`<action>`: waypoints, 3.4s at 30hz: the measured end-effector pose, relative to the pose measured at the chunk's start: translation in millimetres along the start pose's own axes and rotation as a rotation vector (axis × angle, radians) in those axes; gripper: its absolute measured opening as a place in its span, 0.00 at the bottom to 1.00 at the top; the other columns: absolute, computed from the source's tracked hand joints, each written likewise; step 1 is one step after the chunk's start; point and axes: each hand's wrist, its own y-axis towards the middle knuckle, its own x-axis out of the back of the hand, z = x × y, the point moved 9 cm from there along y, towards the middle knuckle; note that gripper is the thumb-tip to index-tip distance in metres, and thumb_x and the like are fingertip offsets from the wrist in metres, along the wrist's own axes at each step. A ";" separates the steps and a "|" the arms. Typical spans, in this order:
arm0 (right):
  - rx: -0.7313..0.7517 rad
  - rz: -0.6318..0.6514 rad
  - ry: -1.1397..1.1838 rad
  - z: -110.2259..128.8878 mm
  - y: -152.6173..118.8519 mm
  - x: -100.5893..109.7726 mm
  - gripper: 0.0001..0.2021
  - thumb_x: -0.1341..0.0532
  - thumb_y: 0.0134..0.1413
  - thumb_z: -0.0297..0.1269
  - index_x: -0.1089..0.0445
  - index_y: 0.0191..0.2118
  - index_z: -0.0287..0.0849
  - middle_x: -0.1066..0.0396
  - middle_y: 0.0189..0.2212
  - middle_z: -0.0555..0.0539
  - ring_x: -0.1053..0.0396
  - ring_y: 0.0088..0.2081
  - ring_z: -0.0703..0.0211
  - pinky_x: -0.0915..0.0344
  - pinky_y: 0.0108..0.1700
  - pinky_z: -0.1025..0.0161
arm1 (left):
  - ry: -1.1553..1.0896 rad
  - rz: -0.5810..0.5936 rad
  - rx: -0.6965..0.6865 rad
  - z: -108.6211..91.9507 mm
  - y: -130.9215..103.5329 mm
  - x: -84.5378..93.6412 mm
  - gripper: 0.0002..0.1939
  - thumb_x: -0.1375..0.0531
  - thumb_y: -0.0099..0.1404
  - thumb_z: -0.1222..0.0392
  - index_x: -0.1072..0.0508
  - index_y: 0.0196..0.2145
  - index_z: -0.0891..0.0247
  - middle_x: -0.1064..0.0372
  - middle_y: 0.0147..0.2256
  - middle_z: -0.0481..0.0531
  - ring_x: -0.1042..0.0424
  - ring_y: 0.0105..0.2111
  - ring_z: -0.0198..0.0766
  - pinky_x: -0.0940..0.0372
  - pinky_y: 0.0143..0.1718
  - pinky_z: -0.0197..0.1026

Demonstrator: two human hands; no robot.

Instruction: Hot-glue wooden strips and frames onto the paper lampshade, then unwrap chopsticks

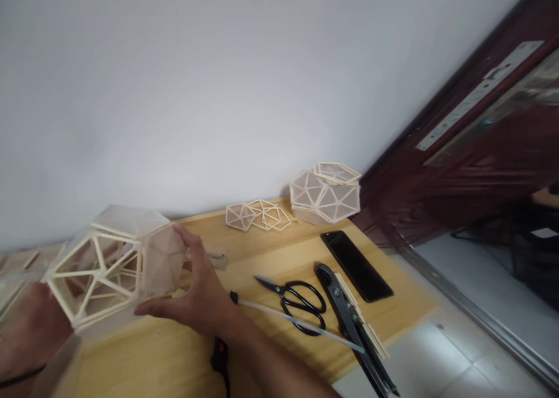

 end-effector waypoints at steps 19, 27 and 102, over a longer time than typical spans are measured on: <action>-0.136 -0.055 -0.277 61.4 4.3 58.7 0.32 0.31 0.57 0.54 0.32 0.65 0.50 0.30 0.63 0.41 0.31 0.62 0.43 0.31 0.59 0.48 | 0.196 0.274 -0.040 43.5 36.6 -14.5 0.43 0.30 0.64 0.41 0.35 0.71 0.55 0.32 0.67 0.64 0.29 0.64 0.60 0.31 0.63 0.52; -0.226 -0.102 -0.513 119.9 23.5 116.1 0.23 0.42 0.66 0.49 0.29 0.62 0.52 0.24 0.54 0.47 0.27 0.56 0.46 0.29 0.47 0.57 | 0.224 0.355 -0.075 50.4 34.7 -23.9 0.36 0.36 0.72 0.44 0.38 0.73 0.49 0.37 0.71 0.64 0.25 0.57 0.55 0.27 0.54 0.50; -0.196 -0.049 -1.419 201.2 -14.8 173.3 0.17 0.37 0.64 0.51 0.24 0.41 0.41 0.21 0.38 0.45 0.25 0.40 0.51 0.32 0.42 0.61 | 0.806 0.297 -0.227 50.5 46.5 -21.4 0.31 0.47 0.73 0.34 0.21 0.30 0.61 0.27 0.28 0.52 0.28 0.31 0.43 0.35 0.35 0.41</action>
